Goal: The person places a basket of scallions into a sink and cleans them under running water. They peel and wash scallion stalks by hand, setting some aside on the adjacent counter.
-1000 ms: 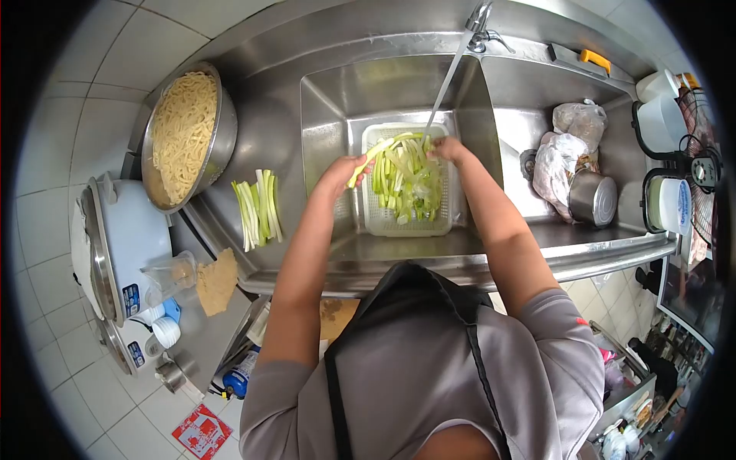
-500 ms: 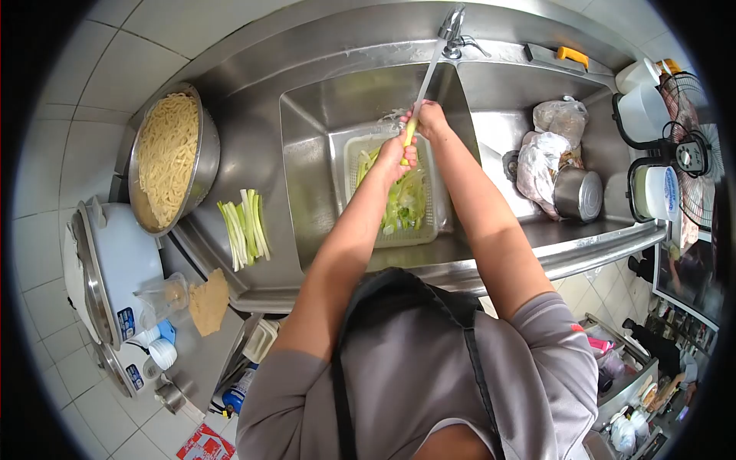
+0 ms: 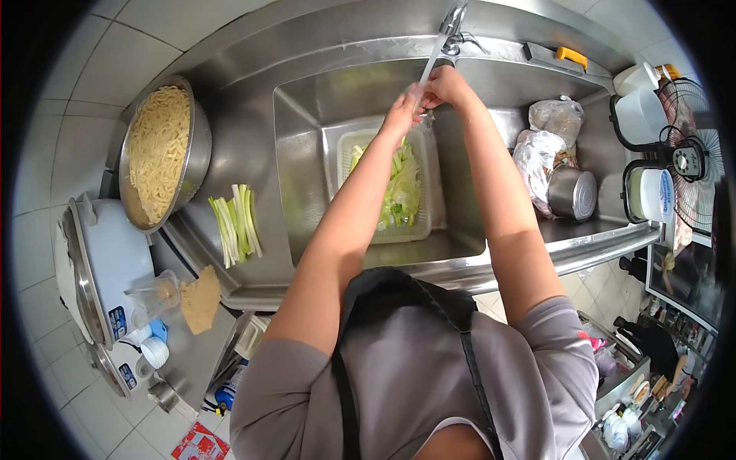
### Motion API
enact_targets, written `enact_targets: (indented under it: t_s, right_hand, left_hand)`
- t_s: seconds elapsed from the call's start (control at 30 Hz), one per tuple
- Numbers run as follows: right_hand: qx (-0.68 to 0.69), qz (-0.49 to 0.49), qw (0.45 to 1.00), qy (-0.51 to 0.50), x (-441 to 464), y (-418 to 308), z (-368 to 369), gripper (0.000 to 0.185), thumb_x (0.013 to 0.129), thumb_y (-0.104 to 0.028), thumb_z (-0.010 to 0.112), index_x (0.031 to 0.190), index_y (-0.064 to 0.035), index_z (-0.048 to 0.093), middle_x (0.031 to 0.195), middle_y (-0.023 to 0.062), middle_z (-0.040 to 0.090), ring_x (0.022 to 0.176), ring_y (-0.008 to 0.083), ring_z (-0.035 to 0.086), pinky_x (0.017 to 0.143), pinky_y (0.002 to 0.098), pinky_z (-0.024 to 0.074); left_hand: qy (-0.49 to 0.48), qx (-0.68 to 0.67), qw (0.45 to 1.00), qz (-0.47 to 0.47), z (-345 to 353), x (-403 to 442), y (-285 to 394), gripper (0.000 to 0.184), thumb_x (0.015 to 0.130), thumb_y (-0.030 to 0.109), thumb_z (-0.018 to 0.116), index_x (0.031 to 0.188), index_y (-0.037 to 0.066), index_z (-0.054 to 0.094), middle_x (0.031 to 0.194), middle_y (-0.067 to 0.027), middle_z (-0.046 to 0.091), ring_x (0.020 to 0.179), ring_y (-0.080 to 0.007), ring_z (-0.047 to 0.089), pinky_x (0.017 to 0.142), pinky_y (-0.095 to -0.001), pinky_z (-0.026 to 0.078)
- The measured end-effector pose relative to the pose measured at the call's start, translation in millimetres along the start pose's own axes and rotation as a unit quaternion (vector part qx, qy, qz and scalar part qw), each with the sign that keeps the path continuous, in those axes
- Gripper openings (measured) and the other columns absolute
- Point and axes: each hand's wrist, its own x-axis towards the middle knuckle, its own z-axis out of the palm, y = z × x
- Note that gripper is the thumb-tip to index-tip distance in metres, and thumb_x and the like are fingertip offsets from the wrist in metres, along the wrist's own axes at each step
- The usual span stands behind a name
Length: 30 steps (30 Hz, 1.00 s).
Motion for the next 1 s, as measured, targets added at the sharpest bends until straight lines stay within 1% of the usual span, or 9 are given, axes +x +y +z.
enact_targets:
  t_s: [0.07, 0.2, 0.3, 0.4, 0.5, 0.6, 0.73, 0.87, 1.0]
  right_hand:
    - [-0.037, -0.023, 0.997, 0.069, -8.5, -11.7, -4.8, 0.02, 0.072, -0.013, 0.06, 0.075, 0.0066, 0.057, 0.061, 0.0112, 0.059, 0.05, 0.0169, 0.058, 0.046, 0.0262, 0.0502]
    - [-0.097, -0.019, 0.98, 0.172, -18.8, -27.1, -20.2, 0.024, 0.066, -0.018, 0.066, 0.071, 0.0043, 0.058, 0.056, 0.0116, 0.058, 0.046, 0.0171, 0.058, 0.044, 0.0261, 0.0484]
    - [-0.141, 0.005, 0.979, 0.149, -19.2, -27.5, -21.6, 0.028, 0.064, -0.021, 0.068, 0.071, 0.0038, 0.058, 0.054, 0.0102, 0.057, 0.044, 0.0158, 0.056, 0.043, 0.0255, 0.0476]
    - [-0.153, 0.007, 0.981, 0.118, -18.6, -23.0, -9.2, 0.03, 0.064, -0.024, 0.069, 0.07, 0.0029, 0.059, 0.053, 0.0094, 0.057, 0.043, 0.0152, 0.056, 0.041, 0.0257, 0.047]
    - [-0.132, 0.024, 0.988, 0.081, -14.9, -22.3, 6.0, 0.031, 0.065, -0.026, 0.069, 0.07, 0.0025, 0.059, 0.053, 0.0091, 0.056, 0.042, 0.0152, 0.055, 0.039, 0.0259, 0.0466]
    - [-0.096, 0.04, 0.994, 0.028, -7.4, -9.6, 13.6, 0.027, 0.069, -0.023, 0.066, 0.07, 0.0036, 0.059, 0.051, 0.0096, 0.055, 0.04, 0.016, 0.053, 0.037, 0.0275, 0.0459]
    - [-0.083, 0.072, 0.99, -0.084, -4.7, 7.8, 25.6, 0.022, 0.075, -0.019, 0.06, 0.075, 0.0029, 0.058, 0.051, 0.009, 0.053, 0.039, 0.0167, 0.053, 0.034, 0.0298, 0.0446]
    - [-0.069, 0.087, 0.983, -0.147, -21.1, 19.3, 50.3, 0.023, 0.079, -0.021, 0.055, 0.078, 0.0013, 0.055, 0.055, 0.0094, 0.056, 0.04, 0.0164, 0.053, 0.035, 0.0291, 0.0451]
    - [-0.02, 0.134, 0.966, -0.221, -20.3, 53.1, 72.4, 0.018, 0.08, -0.019, 0.051, 0.085, -0.002, 0.055, 0.066, 0.0081, 0.059, 0.048, 0.0144, 0.055, 0.041, 0.0275, 0.0464]
  left_hand:
    - [-0.031, 0.001, 0.999, 0.019, 5.1, 1.7, 8.1, 0.037, 0.087, 0.039, 0.035, 0.098, 0.007, 0.052, 0.078, -0.0016, 0.05, 0.062, -0.0103, 0.045, 0.062, -0.0235, 0.04]
    - [-0.134, 0.025, 0.99, -0.037, -6.5, -13.1, -4.9, 0.033, 0.088, 0.033, 0.035, 0.101, 0.008, 0.052, 0.078, -0.0009, 0.049, 0.062, -0.0092, 0.044, 0.064, -0.0233, 0.041]
    - [-0.157, 0.059, 0.984, -0.068, -22.7, -37.6, -13.5, 0.03, 0.088, 0.029, 0.039, 0.106, 0.008, 0.051, 0.075, 0.0007, 0.05, 0.062, -0.0079, 0.044, 0.064, -0.0227, 0.042]
    - [-0.16, 0.193, 0.966, -0.06, -47.0, -47.3, -23.4, 0.031, 0.088, 0.029, 0.039, 0.106, 0.007, 0.051, 0.079, -0.0004, 0.054, 0.066, -0.0085, 0.048, 0.065, -0.0216, 0.042]
    - [-0.126, 0.153, 0.977, -0.078, -65.1, -54.5, -27.3, 0.028, 0.087, 0.023, 0.042, 0.107, 0.004, 0.049, 0.088, -0.004, 0.057, 0.076, -0.012, 0.053, 0.071, -0.0238, 0.044]
    - [-0.008, -0.117, 0.989, -0.095, -72.9, -67.1, -22.8, 0.028, 0.084, 0.016, 0.046, 0.108, 0.001, 0.047, 0.095, -0.0079, 0.056, 0.086, -0.0173, 0.055, 0.079, -0.0277, 0.045]
    - [0.126, -0.329, 0.935, -0.047, -81.7, -61.2, -26.5, 0.026, 0.083, 0.016, 0.049, 0.104, 0.001, 0.047, 0.103, -0.0119, 0.053, 0.096, -0.0226, 0.052, 0.084, -0.0312, 0.044]
    - [0.174, -0.343, 0.923, -0.008, -79.6, -59.9, -30.4, 0.028, 0.083, 0.014, 0.049, 0.108, 0.002, 0.043, 0.105, -0.0103, 0.053, 0.098, -0.0234, 0.051, 0.081, -0.0316, 0.044]
    - [0.175, -0.275, 0.945, 0.014, -76.5, -64.5, -30.7, 0.031, 0.083, 0.011, 0.049, 0.112, 0.002, 0.043, 0.106, -0.0098, 0.053, 0.098, -0.0222, 0.051, 0.081, -0.0312, 0.043]
